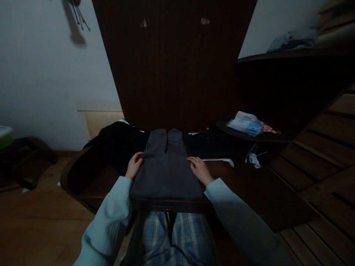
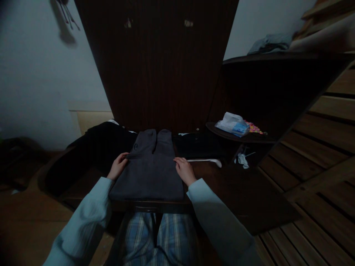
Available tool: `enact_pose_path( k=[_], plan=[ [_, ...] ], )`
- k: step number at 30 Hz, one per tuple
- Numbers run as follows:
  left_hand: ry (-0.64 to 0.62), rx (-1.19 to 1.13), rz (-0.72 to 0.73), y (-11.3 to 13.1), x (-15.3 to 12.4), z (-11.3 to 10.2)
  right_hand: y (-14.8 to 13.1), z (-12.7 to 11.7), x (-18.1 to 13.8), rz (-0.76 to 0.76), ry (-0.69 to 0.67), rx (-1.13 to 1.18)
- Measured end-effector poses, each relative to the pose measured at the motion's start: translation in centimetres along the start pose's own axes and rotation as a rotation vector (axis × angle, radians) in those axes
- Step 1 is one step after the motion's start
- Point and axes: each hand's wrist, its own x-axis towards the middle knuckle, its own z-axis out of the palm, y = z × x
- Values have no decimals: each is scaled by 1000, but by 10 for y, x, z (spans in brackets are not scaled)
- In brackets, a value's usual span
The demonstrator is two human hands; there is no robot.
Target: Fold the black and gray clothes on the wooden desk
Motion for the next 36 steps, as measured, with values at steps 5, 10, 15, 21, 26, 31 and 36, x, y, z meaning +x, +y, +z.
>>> enact_pose_path(
  k=[5,10,15,21,26,31,36],
  plan=[
    [8,74,-1,1,-2,0,-1,1,1,6,-6,0],
    [72,220,60,7,-8,-2,-7,-8,-2,6,-8,64],
    [-42,288,299,17,-55,-40,-27,-44,-43,-92,-122,180],
    [-337,451,422,4,-122,-76,-38,-62,-101,-189,-345,150],
    [-312,587,545,-13,-126,-69,-38,-44,-111,-232,-201,48],
    [-284,587,621,-6,-120,-67,-38,-42,-104,-297,-148,39],
    [-285,600,651,16,-109,-68,-43,-54,-74,-256,-176,59]
  ],
)
